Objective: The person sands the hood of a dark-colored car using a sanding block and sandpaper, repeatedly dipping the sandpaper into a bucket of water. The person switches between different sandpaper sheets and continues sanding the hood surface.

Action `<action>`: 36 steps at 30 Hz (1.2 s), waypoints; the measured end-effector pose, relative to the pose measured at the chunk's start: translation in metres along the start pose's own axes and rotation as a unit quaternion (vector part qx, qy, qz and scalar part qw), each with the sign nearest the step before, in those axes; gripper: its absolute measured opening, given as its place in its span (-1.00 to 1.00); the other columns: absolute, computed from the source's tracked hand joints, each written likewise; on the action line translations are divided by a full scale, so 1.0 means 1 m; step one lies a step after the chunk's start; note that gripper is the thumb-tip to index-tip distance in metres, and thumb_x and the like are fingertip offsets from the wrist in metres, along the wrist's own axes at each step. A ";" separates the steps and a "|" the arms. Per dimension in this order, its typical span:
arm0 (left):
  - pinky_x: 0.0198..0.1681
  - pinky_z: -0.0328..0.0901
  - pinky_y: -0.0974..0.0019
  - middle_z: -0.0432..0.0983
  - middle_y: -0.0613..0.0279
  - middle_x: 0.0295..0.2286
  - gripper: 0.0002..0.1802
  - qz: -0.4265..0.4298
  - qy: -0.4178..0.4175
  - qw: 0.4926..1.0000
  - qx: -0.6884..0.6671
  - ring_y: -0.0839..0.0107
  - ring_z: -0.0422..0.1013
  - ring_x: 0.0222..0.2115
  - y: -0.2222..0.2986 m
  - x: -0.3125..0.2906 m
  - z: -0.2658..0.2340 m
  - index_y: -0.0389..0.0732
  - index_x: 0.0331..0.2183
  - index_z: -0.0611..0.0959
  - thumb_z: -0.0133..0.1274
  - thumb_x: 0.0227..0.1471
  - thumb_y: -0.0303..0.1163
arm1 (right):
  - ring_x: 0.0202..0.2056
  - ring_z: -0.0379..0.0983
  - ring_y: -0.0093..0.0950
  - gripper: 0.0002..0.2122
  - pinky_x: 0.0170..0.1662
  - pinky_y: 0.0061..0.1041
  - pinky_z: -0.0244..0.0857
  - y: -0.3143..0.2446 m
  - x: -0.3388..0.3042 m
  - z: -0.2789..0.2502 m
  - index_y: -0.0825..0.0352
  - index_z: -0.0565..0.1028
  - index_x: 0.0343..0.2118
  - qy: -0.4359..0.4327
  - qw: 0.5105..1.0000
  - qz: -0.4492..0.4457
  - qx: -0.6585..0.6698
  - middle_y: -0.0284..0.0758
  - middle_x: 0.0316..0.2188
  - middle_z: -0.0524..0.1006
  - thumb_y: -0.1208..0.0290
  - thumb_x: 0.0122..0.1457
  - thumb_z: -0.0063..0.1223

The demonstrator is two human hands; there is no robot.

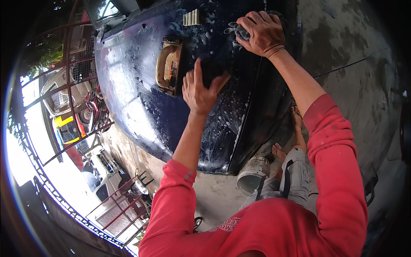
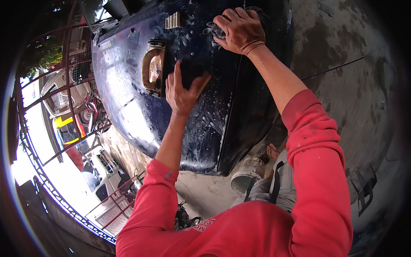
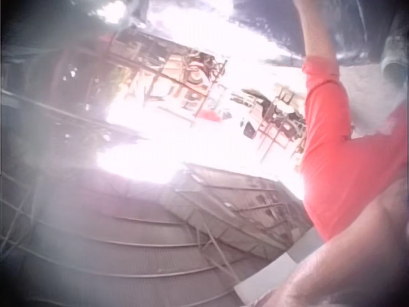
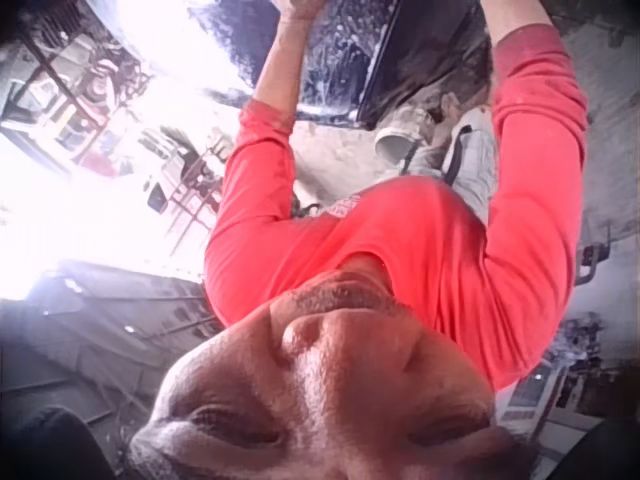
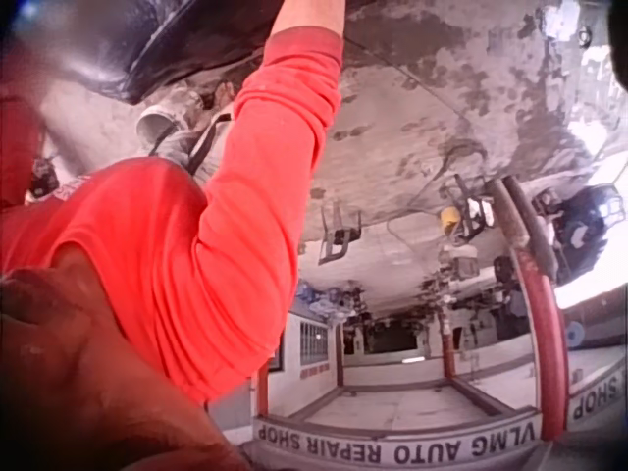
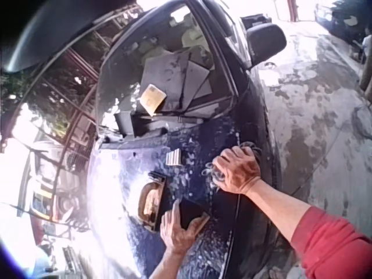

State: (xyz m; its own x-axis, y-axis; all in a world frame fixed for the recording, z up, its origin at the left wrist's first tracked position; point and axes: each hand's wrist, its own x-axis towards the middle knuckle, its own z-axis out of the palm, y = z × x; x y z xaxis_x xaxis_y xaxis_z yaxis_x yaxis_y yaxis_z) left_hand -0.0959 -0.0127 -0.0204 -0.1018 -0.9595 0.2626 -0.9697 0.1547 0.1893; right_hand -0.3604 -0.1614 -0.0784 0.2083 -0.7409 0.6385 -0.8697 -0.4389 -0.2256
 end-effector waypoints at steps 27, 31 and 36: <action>0.06 0.38 -0.05 0.57 0.07 -0.10 0.09 -0.045 -0.047 0.997 -0.030 0.00 0.50 -0.06 -0.027 -0.106 -0.047 -0.15 0.43 0.41 0.39 0.04 0.19 | -0.05 0.54 -0.46 -0.56 0.06 -0.23 0.36 -0.003 0.008 -0.009 -0.12 0.61 -0.08 0.022 1.000 -0.007 -0.016 -0.61 -0.17 0.54 -0.07 0.00 0.52; 0.00 0.29 0.00 0.53 0.18 -0.16 0.05 -0.002 -0.008 0.999 0.045 0.11 0.46 -0.13 -0.020 -0.012 -0.004 0.00 0.43 0.45 0.41 0.01 0.19 | -0.07 0.52 -0.47 -0.56 0.05 -0.23 0.34 -0.002 0.007 -0.009 -0.12 0.61 -0.09 0.005 1.000 -0.016 0.003 -0.62 -0.17 0.53 -0.06 -0.01 0.53; 0.22 0.36 -0.13 0.64 -0.01 0.00 0.10 -0.078 -0.045 0.996 -0.017 -0.07 0.51 0.11 0.005 0.114 -0.008 0.02 0.44 0.42 0.42 0.01 0.28 | -0.07 0.52 -0.47 -0.58 0.05 -0.24 0.34 0.001 0.006 -0.010 -0.14 0.61 -0.07 -0.006 1.000 -0.024 0.010 -0.62 -0.15 0.54 -0.04 0.03 0.51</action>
State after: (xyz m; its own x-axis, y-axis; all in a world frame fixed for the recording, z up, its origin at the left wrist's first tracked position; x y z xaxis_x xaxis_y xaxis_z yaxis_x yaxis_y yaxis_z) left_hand -0.1105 -0.1193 0.0178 0.0280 -0.9894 0.1427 -0.9675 0.0091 0.2529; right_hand -0.3642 -0.1607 -0.0675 0.2546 -0.7250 0.6399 -0.8501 -0.4833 -0.2093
